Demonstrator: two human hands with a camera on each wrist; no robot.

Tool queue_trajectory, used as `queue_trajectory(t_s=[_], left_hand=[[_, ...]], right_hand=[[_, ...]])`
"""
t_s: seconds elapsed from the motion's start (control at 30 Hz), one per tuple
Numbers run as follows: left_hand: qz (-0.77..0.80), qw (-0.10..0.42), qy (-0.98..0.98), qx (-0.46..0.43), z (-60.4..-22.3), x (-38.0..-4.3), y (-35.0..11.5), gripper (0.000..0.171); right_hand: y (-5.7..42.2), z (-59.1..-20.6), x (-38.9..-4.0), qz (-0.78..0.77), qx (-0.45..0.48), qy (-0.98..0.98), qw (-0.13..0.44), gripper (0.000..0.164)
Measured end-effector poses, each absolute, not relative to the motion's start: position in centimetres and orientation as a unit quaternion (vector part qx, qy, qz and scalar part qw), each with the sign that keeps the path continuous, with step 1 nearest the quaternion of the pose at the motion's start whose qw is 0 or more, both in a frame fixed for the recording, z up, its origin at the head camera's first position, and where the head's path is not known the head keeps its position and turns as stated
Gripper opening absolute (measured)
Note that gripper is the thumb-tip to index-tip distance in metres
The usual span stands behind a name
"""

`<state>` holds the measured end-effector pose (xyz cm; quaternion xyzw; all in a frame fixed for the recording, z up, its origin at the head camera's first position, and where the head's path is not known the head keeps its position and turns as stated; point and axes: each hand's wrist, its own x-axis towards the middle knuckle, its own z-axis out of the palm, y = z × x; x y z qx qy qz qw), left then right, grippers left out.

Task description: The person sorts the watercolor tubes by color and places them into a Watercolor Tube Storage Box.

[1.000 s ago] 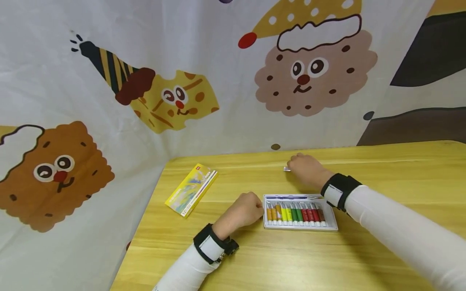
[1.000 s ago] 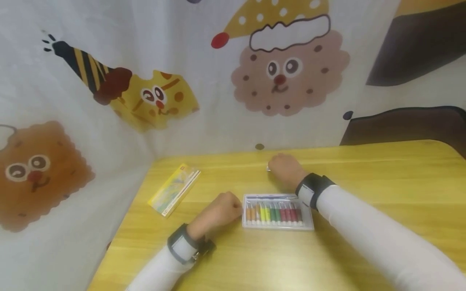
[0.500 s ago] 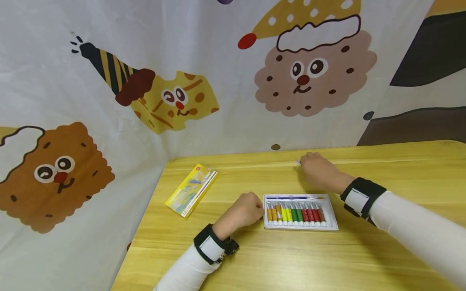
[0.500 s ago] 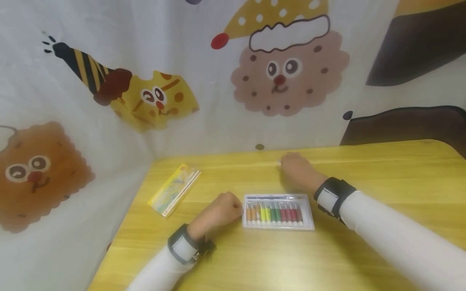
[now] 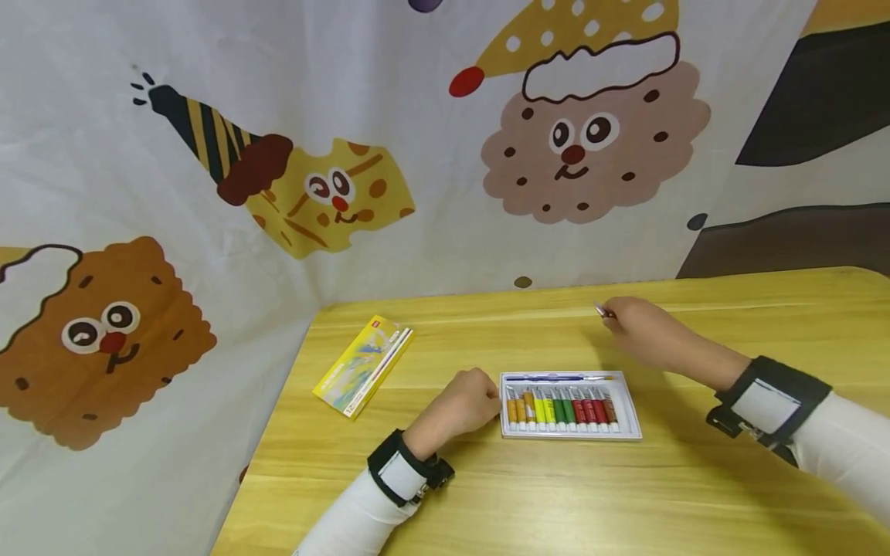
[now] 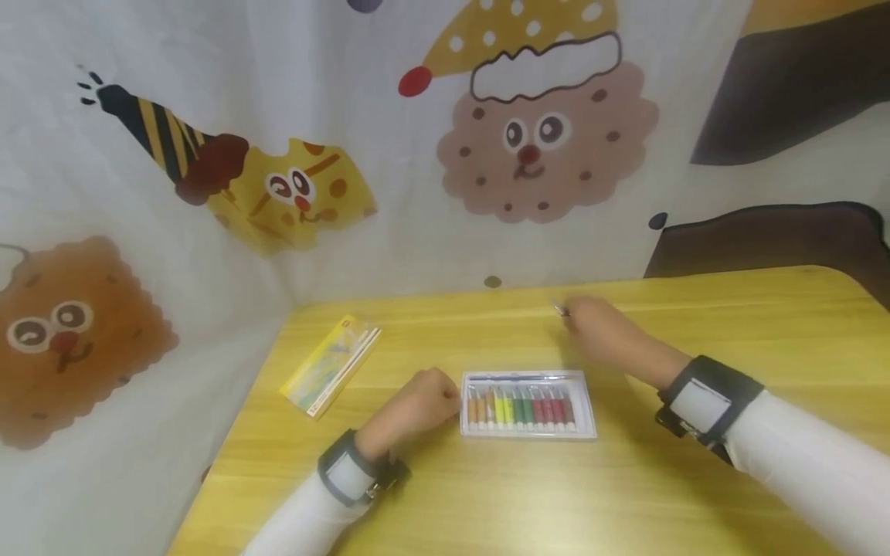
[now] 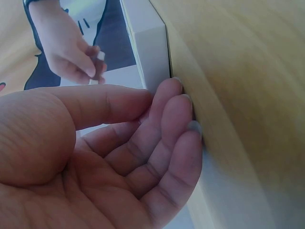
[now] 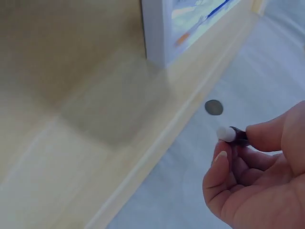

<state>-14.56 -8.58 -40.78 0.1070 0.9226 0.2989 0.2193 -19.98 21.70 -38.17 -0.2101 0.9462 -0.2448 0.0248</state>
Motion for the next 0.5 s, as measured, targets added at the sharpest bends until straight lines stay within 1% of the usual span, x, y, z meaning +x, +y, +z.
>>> queue_trajectory(t_s=[0.13,0.27,0.5], left_hand=[[0.299,0.219,0.923,0.107,-40.7,-14.6,-8.6,0.031],[0.301,0.220,0.922,0.105,-40.7,-14.6,-8.6,0.030],[0.299,0.217,0.923,0.106,-40.8,-14.5,-8.6,0.030]], right_hand=[[22.3,-37.9,-18.3,-0.253,-0.196,0.947,0.034,0.021],[22.2,-37.9,-16.4,-0.278,-0.188,0.941,0.043,0.020],[21.9,-38.3,-14.1,-0.306,-0.162,0.935,0.082,0.024]])
